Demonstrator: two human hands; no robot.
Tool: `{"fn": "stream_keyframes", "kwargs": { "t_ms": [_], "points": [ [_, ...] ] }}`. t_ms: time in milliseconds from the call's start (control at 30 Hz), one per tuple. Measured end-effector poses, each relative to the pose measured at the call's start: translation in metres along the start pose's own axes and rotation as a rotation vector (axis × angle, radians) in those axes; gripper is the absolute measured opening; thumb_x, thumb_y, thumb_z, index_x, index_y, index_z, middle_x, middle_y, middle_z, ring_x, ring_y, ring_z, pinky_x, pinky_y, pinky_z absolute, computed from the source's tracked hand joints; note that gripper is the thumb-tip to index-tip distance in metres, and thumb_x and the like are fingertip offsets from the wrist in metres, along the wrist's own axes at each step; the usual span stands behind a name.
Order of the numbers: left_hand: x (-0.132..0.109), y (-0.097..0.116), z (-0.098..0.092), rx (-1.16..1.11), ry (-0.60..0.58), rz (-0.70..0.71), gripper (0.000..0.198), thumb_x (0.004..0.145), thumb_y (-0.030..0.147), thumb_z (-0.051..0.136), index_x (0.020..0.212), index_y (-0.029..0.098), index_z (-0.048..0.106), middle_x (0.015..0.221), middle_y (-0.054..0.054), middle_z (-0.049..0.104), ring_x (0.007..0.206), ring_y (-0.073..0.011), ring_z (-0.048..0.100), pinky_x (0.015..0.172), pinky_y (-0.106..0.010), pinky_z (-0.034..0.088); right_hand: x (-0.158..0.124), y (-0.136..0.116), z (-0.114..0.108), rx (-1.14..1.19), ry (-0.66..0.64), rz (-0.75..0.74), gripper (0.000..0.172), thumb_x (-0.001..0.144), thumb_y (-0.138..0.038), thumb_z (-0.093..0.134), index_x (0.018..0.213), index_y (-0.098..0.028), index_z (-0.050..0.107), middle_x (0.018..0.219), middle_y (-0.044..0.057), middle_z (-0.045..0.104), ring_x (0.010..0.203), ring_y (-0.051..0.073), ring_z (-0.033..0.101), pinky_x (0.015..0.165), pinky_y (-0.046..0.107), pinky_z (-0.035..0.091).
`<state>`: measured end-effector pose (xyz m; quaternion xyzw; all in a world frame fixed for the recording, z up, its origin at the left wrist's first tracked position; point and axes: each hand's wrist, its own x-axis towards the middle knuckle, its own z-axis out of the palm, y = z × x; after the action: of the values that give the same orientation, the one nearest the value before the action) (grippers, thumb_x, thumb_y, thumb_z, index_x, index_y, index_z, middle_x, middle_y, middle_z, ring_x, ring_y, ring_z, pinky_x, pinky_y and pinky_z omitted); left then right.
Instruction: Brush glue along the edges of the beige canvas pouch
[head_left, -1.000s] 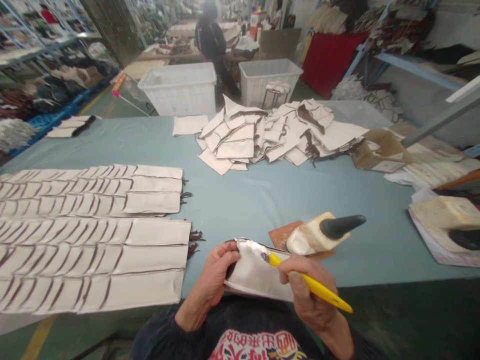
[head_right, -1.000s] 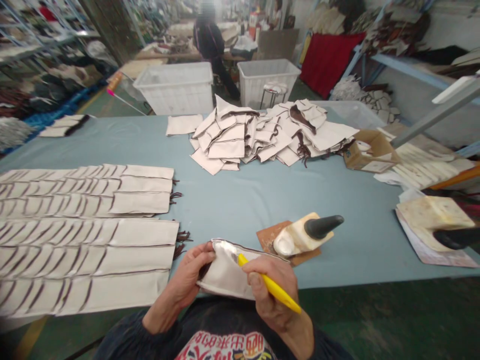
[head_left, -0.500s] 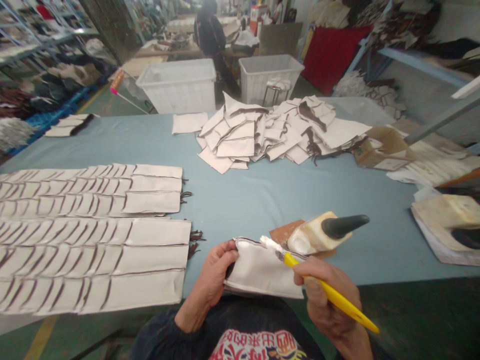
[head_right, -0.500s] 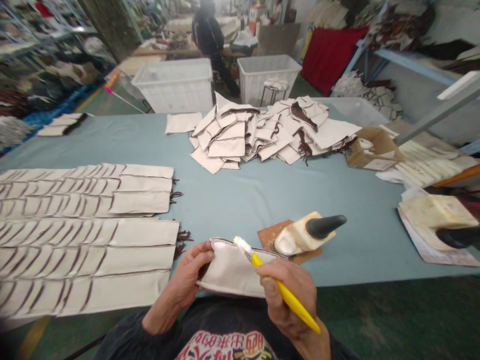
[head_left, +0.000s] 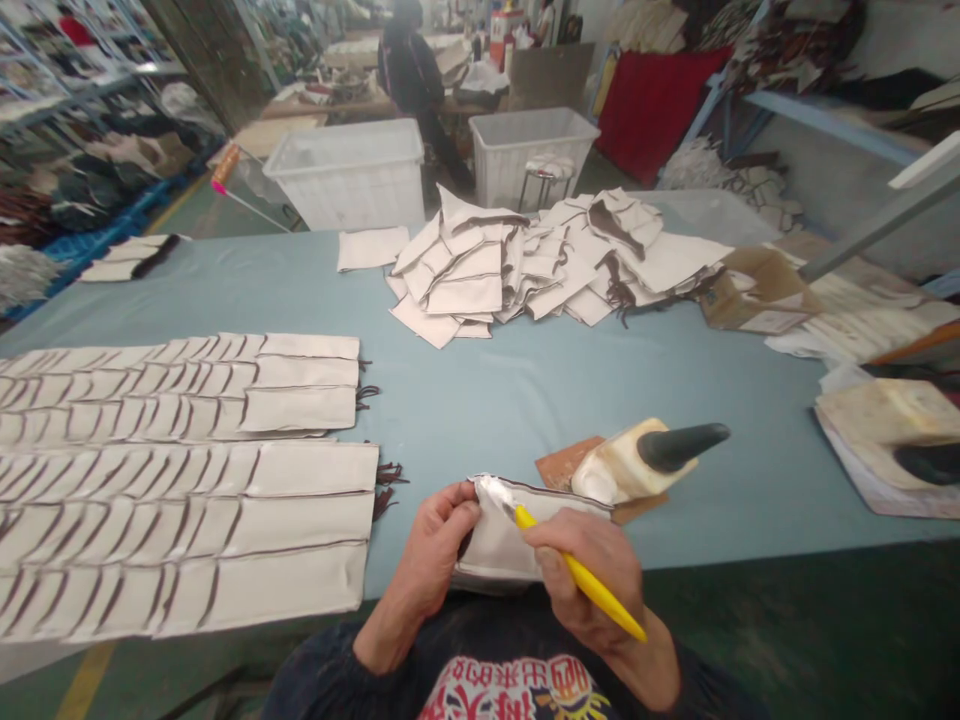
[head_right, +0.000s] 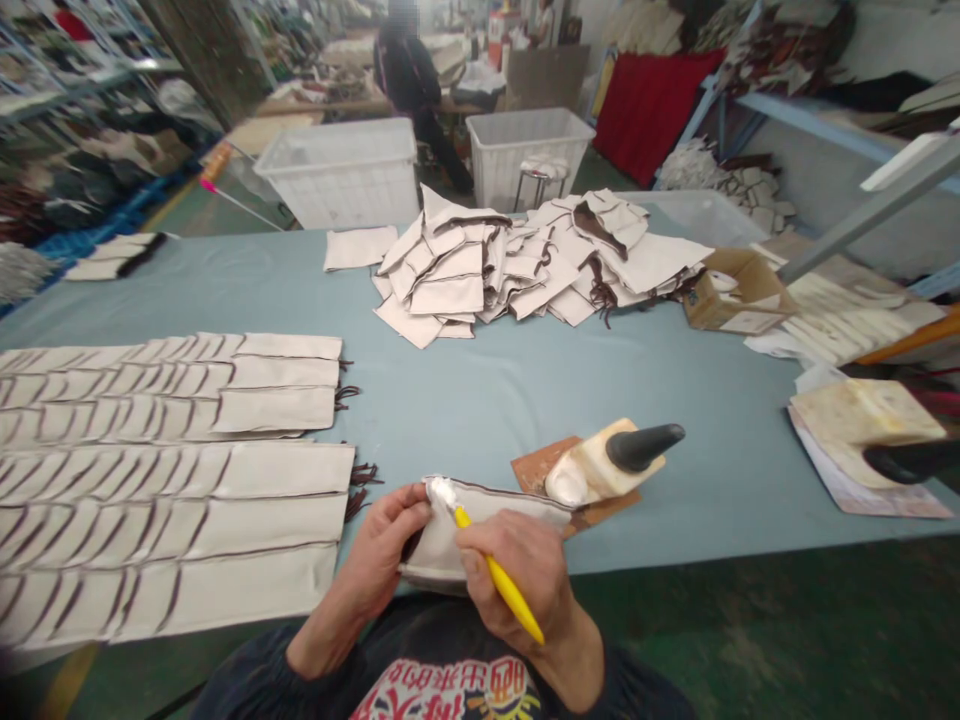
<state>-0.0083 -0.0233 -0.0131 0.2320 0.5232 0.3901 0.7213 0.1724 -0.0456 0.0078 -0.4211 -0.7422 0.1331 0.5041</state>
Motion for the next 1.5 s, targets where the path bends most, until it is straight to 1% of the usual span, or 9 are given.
{"fn": "stream_keyframes", "kwargs": {
  "t_ms": [233, 367, 433, 600, 700, 900, 1100, 1333, 1500],
  "points": [
    [-0.001, -0.002, -0.004, 0.083, -0.031, 0.069, 0.024, 0.075, 0.037, 0.079, 0.087, 0.016, 0.075, 0.074, 0.0, 0.072, 0.066, -0.0135, 0.058, 0.064, -0.021, 0.047, 0.012, -0.02, 0.002, 0.069, -0.037, -0.088, 0.019, 0.105, -0.023, 0.045, 0.096, -0.024, 0.062, 0.064, -0.001, 0.067, 0.049, 0.015, 0.06, 0.052, 0.03, 0.046],
    [-0.003, -0.005, -0.011, 0.235, -0.051, 0.138, 0.023, 0.084, 0.039, 0.071, 0.086, 0.017, 0.07, 0.07, 0.001, 0.067, 0.06, -0.0122, 0.052, 0.057, -0.021, 0.042, 0.0, -0.023, -0.018, 0.072, -0.001, 0.032, 0.019, 0.105, -0.026, 0.048, 0.094, -0.025, 0.065, 0.062, -0.002, 0.065, 0.052, 0.016, 0.061, 0.054, 0.03, 0.049],
    [-0.004, -0.008, -0.015, 0.428, -0.061, 0.334, 0.017, 0.09, 0.032, 0.062, 0.084, 0.017, 0.069, 0.071, 0.0, 0.065, 0.06, -0.0123, 0.053, 0.057, -0.022, 0.041, -0.006, -0.021, -0.029, 0.091, 0.09, 0.169, 0.021, 0.105, -0.028, 0.051, 0.092, -0.025, 0.067, 0.061, -0.002, 0.064, 0.054, 0.016, 0.063, 0.055, 0.029, 0.051],
    [-0.005, -0.016, -0.015, 0.919, -0.118, 1.131, 0.023, 0.09, 0.003, 0.048, 0.085, 0.02, 0.063, 0.07, 0.0, 0.063, 0.064, -0.0141, 0.054, 0.062, -0.025, 0.043, 0.001, -0.018, -0.043, 0.282, 0.4, 0.575, 0.032, 0.104, -0.04, 0.055, 0.081, -0.021, 0.068, 0.051, -0.004, 0.056, 0.042, 0.012, 0.051, 0.042, 0.021, 0.042],
    [-0.004, -0.018, -0.012, 1.049, -0.178, 1.36, 0.026, 0.087, -0.003, 0.049, 0.091, 0.02, 0.062, 0.07, -0.002, 0.065, 0.065, -0.0158, 0.055, 0.064, -0.028, 0.045, 0.011, -0.017, -0.044, 0.364, 0.423, 0.675, 0.035, 0.102, -0.046, 0.06, 0.079, -0.02, 0.068, 0.047, -0.005, 0.052, 0.039, 0.01, 0.048, 0.042, 0.019, 0.04],
    [0.0, -0.02, -0.014, 1.088, -0.182, 1.399, 0.032, 0.087, -0.003, 0.048, 0.105, 0.019, 0.064, 0.083, -0.008, 0.073, 0.083, -0.0213, 0.062, 0.08, -0.038, 0.056, 0.009, -0.012, -0.041, 0.365, 0.342, 0.769, 0.038, 0.101, -0.05, 0.059, 0.079, -0.02, 0.067, 0.044, -0.005, 0.051, 0.036, 0.009, 0.046, 0.038, 0.018, 0.036],
    [0.002, -0.026, -0.017, 1.077, -0.145, 1.399, 0.031, 0.088, -0.003, 0.049, 0.104, 0.018, 0.064, 0.082, -0.008, 0.072, 0.08, -0.0208, 0.061, 0.079, -0.037, 0.056, 0.004, -0.008, -0.034, 0.321, 0.212, 0.762, 0.039, 0.102, -0.051, 0.058, 0.082, -0.019, 0.067, 0.045, -0.004, 0.053, 0.037, 0.01, 0.049, 0.038, 0.018, 0.037],
    [0.002, -0.03, -0.019, 1.099, -0.122, 1.389, 0.025, 0.09, 0.0, 0.05, 0.1, 0.019, 0.063, 0.077, -0.006, 0.07, 0.074, -0.02, 0.061, 0.072, -0.034, 0.051, -0.012, -0.023, -0.03, 0.439, 0.084, 0.828, 0.039, 0.104, -0.047, 0.054, 0.08, -0.019, 0.066, 0.042, -0.005, 0.05, 0.034, 0.01, 0.045, 0.036, 0.019, 0.032],
    [0.003, -0.032, -0.018, 1.106, -0.094, 1.401, 0.025, 0.089, -0.002, 0.05, 0.093, 0.02, 0.06, 0.072, -0.003, 0.066, 0.069, -0.0185, 0.056, 0.068, -0.032, 0.047, -0.008, -0.013, -0.035, 0.358, 0.206, 0.773, 0.037, 0.104, -0.046, 0.054, 0.081, -0.02, 0.067, 0.044, -0.005, 0.052, 0.036, 0.01, 0.047, 0.038, 0.019, 0.036]
  ]
}}
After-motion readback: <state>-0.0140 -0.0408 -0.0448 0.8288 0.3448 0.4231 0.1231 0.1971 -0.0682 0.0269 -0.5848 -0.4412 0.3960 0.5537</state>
